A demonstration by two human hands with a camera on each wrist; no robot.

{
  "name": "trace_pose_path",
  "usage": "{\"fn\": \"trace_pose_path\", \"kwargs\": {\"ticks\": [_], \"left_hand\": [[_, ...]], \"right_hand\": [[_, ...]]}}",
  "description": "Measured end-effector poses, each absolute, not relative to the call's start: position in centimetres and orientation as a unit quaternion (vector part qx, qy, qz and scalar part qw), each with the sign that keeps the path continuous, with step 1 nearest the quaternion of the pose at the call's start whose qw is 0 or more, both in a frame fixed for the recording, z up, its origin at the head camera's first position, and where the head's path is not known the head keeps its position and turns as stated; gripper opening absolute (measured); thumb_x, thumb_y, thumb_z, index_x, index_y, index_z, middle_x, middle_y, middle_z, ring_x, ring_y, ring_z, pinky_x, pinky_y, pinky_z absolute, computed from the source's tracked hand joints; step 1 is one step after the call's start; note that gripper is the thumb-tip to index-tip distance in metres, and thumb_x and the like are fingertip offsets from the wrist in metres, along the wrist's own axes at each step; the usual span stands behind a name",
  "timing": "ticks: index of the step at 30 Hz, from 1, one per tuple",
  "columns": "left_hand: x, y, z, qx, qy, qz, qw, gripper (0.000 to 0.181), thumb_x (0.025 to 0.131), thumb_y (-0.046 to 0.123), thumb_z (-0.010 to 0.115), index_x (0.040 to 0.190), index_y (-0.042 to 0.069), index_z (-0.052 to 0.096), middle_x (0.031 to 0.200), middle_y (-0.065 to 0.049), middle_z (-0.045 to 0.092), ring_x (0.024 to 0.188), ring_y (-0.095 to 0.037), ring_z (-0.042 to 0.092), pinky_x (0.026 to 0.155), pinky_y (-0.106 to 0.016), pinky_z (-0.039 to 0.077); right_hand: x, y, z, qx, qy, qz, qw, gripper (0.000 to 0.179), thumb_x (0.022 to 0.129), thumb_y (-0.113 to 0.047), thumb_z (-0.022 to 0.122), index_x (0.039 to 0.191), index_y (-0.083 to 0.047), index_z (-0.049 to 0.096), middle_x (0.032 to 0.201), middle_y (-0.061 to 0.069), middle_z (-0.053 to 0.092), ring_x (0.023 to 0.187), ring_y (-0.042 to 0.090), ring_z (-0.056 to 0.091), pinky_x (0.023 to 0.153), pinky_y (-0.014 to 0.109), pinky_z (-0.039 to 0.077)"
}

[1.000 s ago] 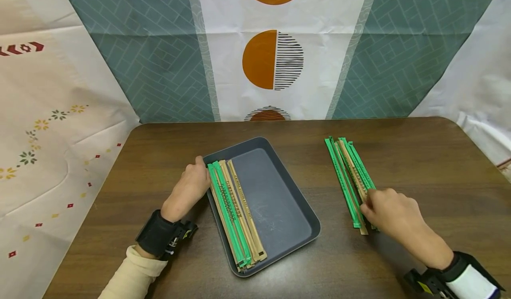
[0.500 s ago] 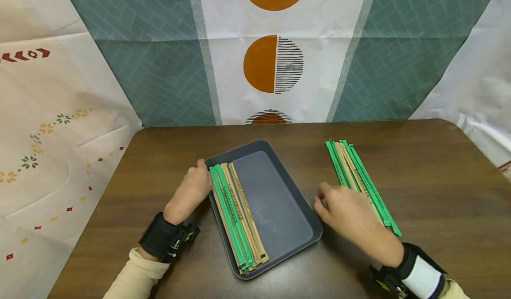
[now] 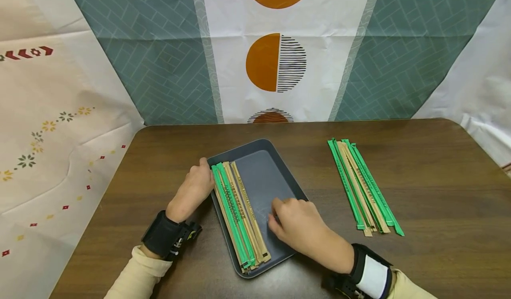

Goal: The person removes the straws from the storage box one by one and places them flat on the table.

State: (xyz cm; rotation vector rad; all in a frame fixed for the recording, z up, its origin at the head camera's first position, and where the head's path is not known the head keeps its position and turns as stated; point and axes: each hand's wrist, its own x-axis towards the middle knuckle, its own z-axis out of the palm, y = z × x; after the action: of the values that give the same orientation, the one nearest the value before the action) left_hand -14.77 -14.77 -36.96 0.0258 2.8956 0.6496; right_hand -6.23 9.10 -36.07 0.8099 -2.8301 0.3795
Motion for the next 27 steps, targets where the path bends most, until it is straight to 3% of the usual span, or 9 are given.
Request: {"fn": "trace_pose_path", "kwargs": {"ticks": [10,22,27], "left_hand": [[-15.0,-14.5,-37.0,-0.010,0.971,0.217,0.098,0.042,0.099,0.006,0.032,0.133,-0.015,0.025,0.052,-0.008,0.036,0.041,-0.018,0.037,0.039,-0.028,0.023],[-15.0,-14.4,-36.9,-0.002,0.973,0.213,0.089,0.039,0.098,0.006,0.033,0.130,-0.016,0.028,0.053,-0.009,0.037,0.043,-0.021,0.041,0.039,-0.028,0.023],[-14.9,-14.6,-37.0,-0.003,0.973,0.214,0.088,0.039,0.098,0.006,0.033,0.130,-0.016,0.028,0.051,-0.007,0.036,0.040,-0.019,0.038,0.038,-0.027,0.023]], "right_hand": [[-5.4,6.9,-37.7,0.303,-0.941,0.142,0.043,0.035,0.083,-0.022,0.059,0.055,-0.016,0.039,0.046,-0.005,0.035,0.037,0.009,0.035,0.032,0.026,0.029],[-5.4,6.6,-37.9,0.281,-0.949,0.143,0.027,0.029,0.070,-0.011,0.057,0.050,-0.017,0.037,0.046,-0.006,0.032,0.038,0.007,0.032,0.032,0.026,0.031],[-5.4,7.0,-37.7,0.271,-0.948,0.165,0.034,0.029,0.071,-0.010,0.057,0.051,-0.017,0.037,0.045,-0.007,0.031,0.037,0.006,0.030,0.033,0.023,0.028]]}}
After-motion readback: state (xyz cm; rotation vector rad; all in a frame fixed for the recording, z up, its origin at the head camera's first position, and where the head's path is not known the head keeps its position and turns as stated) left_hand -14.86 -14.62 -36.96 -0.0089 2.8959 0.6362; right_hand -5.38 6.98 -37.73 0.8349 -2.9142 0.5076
